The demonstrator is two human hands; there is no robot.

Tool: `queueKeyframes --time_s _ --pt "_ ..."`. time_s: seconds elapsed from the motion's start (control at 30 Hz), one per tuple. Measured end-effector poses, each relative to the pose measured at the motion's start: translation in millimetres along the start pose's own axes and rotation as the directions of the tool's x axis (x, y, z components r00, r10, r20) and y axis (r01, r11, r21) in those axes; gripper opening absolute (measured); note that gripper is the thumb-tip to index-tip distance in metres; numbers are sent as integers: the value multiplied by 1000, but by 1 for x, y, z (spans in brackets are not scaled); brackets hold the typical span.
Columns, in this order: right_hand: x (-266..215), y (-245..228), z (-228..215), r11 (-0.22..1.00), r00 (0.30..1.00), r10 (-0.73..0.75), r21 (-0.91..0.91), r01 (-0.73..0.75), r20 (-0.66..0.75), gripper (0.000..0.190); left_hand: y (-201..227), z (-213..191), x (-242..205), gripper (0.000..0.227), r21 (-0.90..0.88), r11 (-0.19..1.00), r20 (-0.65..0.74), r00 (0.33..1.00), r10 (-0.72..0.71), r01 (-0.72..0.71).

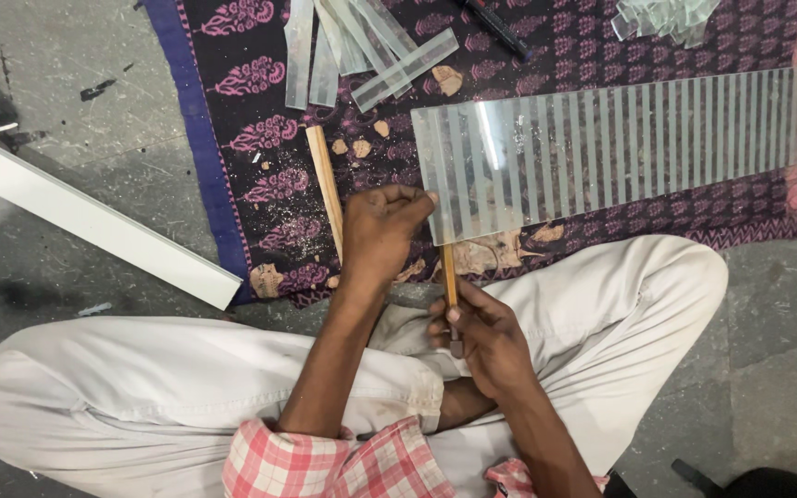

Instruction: The person sits on the floor and uses a glass cutter and a wooden block to score and snap a large sheet of glass into smaller rectangular strips. The person repeatedly scores the glass and applies pressure to break off the strips, which are then placed in a pile.

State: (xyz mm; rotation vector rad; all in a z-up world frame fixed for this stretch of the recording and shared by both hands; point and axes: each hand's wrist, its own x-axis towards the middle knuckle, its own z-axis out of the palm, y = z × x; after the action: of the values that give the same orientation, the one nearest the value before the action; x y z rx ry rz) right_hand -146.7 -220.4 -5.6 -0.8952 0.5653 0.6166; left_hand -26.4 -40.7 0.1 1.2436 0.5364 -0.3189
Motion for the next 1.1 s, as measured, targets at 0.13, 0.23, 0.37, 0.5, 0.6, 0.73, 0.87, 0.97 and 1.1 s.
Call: queueKeyframes --time_s 0.13,0.23,0.37,0.5,0.6,0.73,0.87,0.97,1.1 --pt "2 -1 6 999 999 23 -22 -23 -41 47 -1 0 1 16 51 999 -22 1000 3 -2" --pt "8 -8 15 1000 999 24 -5 -24 -44 46 4 1 1 17 44 999 -22 1000 0 1" --pt "24 -15 23 999 999 -39 -32 38 -22 42 14 3 -6 16 69 997 -28 999 -24 26" --pt "45 -18 21 990 991 -133 -48 131 -22 22 26 7 -13 15 16 988 -21 988 -153 154" --pt "59 -15 16 984 983 -175 -53 172 -52 18 31 8 -15 17 -22 992 2 992 -123 123" --pt "72 -13 8 986 984 -162 -45 159 -70 13 28 7 -13 17 -83 986 25 990 -142 144" --pt "73 -16 9 987 985 -160 -41 158 -56 20 24 6 -11 17 -107 985 37 990 -135 139" --pt "70 -19 15 987 987 -158 -12 158 -36 26 24 6 -11 17 -100 985 27 990 -141 143" --pt "69 -24 20 983 983 -184 17 184 -3 24 28 7 -11 17 -126 969 26 977 -210 211"
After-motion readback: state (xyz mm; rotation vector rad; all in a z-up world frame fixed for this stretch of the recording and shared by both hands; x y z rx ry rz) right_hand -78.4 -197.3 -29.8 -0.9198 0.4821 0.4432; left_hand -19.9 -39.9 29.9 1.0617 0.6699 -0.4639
